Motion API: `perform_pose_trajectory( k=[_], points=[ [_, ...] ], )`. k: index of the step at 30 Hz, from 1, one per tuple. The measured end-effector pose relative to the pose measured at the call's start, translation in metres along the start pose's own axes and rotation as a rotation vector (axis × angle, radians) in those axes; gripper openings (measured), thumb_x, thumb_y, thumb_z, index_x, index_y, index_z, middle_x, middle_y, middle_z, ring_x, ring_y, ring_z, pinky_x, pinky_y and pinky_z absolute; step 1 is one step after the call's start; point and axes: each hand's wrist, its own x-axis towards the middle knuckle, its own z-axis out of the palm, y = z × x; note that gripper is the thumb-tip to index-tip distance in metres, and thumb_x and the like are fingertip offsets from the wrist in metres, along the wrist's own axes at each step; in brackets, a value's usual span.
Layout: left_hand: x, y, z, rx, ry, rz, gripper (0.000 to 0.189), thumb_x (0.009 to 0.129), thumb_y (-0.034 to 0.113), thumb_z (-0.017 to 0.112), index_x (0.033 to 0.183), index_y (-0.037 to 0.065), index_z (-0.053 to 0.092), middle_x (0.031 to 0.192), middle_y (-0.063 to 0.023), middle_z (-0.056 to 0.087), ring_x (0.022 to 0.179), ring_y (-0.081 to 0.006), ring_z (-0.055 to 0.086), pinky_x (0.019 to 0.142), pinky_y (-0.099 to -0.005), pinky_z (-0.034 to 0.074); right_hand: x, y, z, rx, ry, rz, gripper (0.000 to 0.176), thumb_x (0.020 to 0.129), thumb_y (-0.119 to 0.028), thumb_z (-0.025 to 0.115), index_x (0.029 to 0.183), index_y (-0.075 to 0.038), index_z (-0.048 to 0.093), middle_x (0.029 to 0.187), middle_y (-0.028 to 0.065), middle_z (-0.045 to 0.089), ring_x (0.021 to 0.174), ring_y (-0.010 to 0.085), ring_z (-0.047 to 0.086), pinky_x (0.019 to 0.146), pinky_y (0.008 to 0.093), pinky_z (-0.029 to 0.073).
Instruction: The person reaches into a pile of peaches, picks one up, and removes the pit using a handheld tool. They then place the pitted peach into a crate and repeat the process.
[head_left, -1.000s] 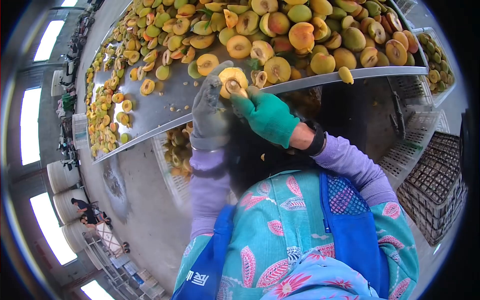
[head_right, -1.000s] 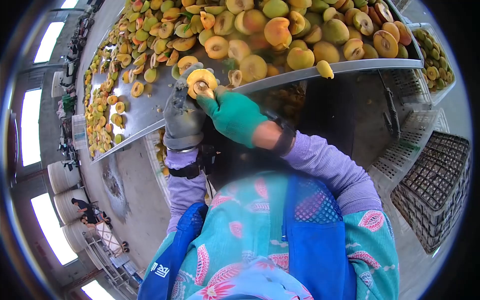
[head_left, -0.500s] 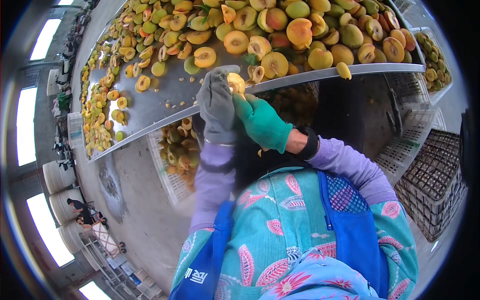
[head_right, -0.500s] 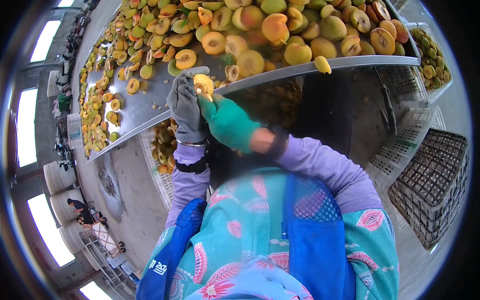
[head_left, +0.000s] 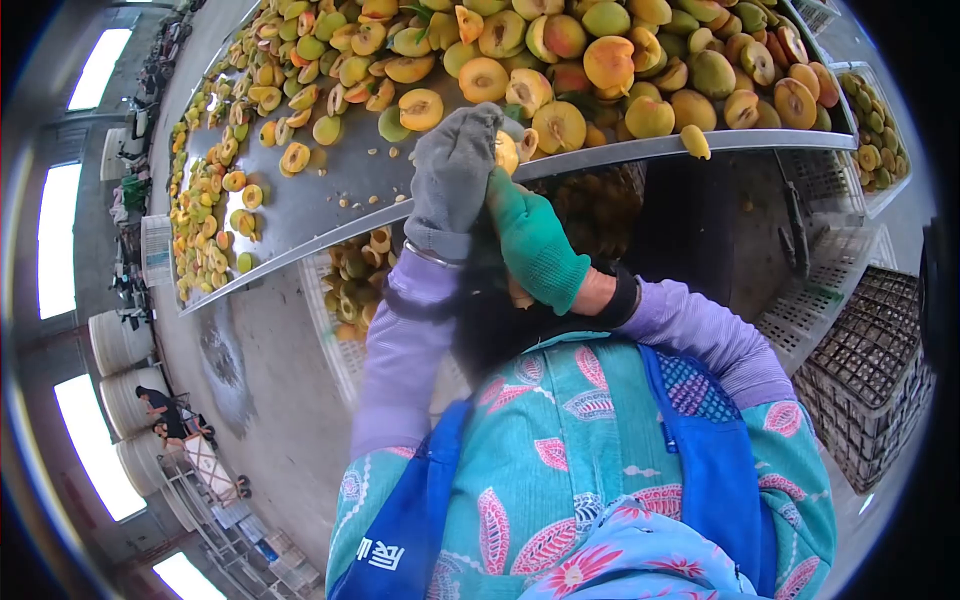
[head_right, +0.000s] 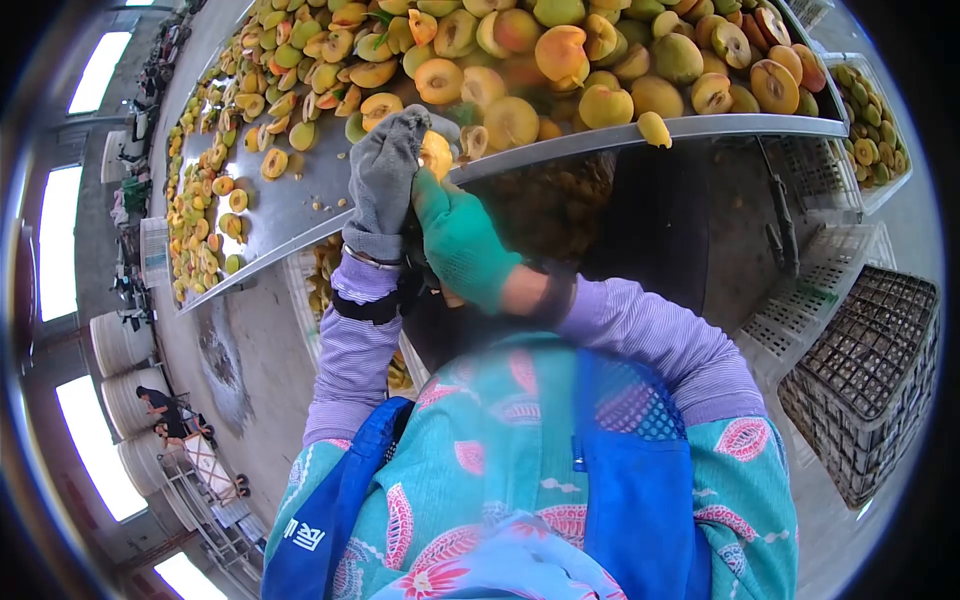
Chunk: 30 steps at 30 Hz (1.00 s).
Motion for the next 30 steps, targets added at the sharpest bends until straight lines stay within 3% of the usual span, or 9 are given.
perform_pose_trajectory(
  k=[6, 8, 9, 12, 16, 20, 21, 28, 30],
  points=[
    [0.006, 0.018, -0.008, 0.188, -0.129, -0.005, 0.021, 0.095, 0.013, 0.053, 0.096, -0.002, 0.066, 0.084, -0.0078, 0.067, 0.081, -0.0155, 0.063, 0.074, -0.0269, 0.051, 0.004, -0.018, -0.014, -0.024, -0.1, 0.119, 0.037, 0.1, -0.047, 0.041, 0.09, -0.013, 0.053, 0.056, -0.0007, 0.044, 0.042, 0.0096, 0.037, 0.038, 0.0268, 0.031],
    [0.016, -0.002, -0.031, 0.748, -0.234, 0.588, 0.023, 0.096, 0.014, 0.049, 0.101, -0.001, 0.066, 0.093, -0.0104, 0.066, 0.083, -0.0155, 0.062, 0.076, -0.0272, 0.05, 0.011, -0.012, -0.033, -0.306, -0.098, 0.065, 0.037, 0.1, -0.046, 0.042, 0.089, -0.013, 0.053, 0.056, -0.0007, 0.044, 0.042, 0.0099, 0.037, 0.037, 0.0272, 0.029],
    [0.019, 0.002, -0.034, 1.025, -0.278, 0.892, 0.025, 0.097, 0.014, 0.047, 0.103, 0.0, 0.066, 0.097, -0.0117, 0.066, 0.084, -0.0155, 0.061, 0.077, -0.0274, 0.049, 0.014, -0.019, -0.038, -0.114, -0.234, 0.199, 0.037, 0.099, -0.047, 0.043, 0.088, -0.013, 0.053, 0.056, -0.0009, 0.044, 0.041, 0.0102, 0.038, 0.037, 0.0271, 0.03],
    [0.006, 0.022, -0.03, 0.367, -0.335, 0.469, 0.027, 0.097, 0.013, 0.047, 0.113, -0.002, 0.061, 0.11, -0.0133, 0.063, 0.095, -0.0146, 0.06, 0.082, -0.0261, 0.048, 0.004, -0.016, -0.021, -0.135, -0.147, 0.001, 0.042, 0.1, -0.048, 0.04, 0.086, -0.011, 0.054, 0.057, -0.0031, 0.042, 0.042, 0.0075, 0.037, 0.035, 0.0232, 0.03],
    [-0.018, -0.006, 0.009, -0.303, 0.183, 0.204, 0.035, 0.1, 0.022, 0.044, 0.112, -0.005, 0.061, 0.103, -0.0137, 0.066, 0.09, -0.0209, 0.064, 0.079, -0.0302, 0.053, 0.02, 0.009, -0.021, -0.241, -0.048, -0.166, 0.048, 0.098, -0.051, 0.043, 0.094, -0.006, 0.057, 0.057, 0.006, 0.05, 0.043, 0.0165, 0.047, 0.04, 0.0314, 0.039],
    [-0.015, -0.01, -0.004, -0.25, 0.13, 0.028, 0.039, 0.102, 0.025, 0.04, 0.103, -0.005, 0.065, 0.087, -0.0112, 0.068, 0.08, -0.0162, 0.063, 0.075, -0.0255, 0.049, 0.036, 0.013, -0.038, -0.784, -0.002, -0.362, 0.049, 0.098, -0.048, 0.044, 0.102, 0.0, 0.056, 0.073, 0.0215, 0.062, 0.064, 0.0361, 0.061, 0.057, 0.0426, 0.047],
    [-0.013, -0.007, -0.005, -0.23, 0.12, 0.036, 0.039, 0.102, 0.025, 0.04, 0.101, -0.005, 0.065, 0.087, -0.0115, 0.068, 0.08, -0.0165, 0.063, 0.075, -0.026, 0.049, 0.019, -0.009, -0.028, -0.86, 0.014, -0.277, 0.037, 0.1, -0.035, 0.046, 0.1, 0.0, 0.059, 0.075, 0.0064, 0.06, 0.067, 0.0133, 0.054, 0.063, 0.0295, 0.046],
    [-0.016, 0.004, 0.007, -0.295, 0.142, 0.169, 0.042, 0.102, 0.031, 0.04, 0.105, -0.005, 0.062, 0.097, -0.0144, 0.066, 0.085, -0.0201, 0.064, 0.077, -0.0301, 0.051, 0.015, 0.007, -0.025, -0.622, 0.086, -0.353, 0.031, 0.099, -0.032, 0.051, 0.103, -0.002, 0.057, 0.075, 0.0061, 0.061, 0.068, 0.0143, 0.055, 0.064, 0.0309, 0.046],
    [-0.016, 0.001, 0.009, -0.287, 0.144, 0.199, 0.042, 0.101, 0.031, 0.041, 0.107, -0.005, 0.061, 0.097, -0.0139, 0.066, 0.085, -0.0195, 0.064, 0.077, -0.0295, 0.051, 0.013, 0.008, -0.026, -0.639, 0.088, -0.388, 0.04, 0.097, -0.04, 0.05, 0.101, -0.001, 0.056, 0.079, 0.0183, 0.062, 0.073, 0.0322, 0.059, 0.065, 0.0416, 0.046]
  ],
)
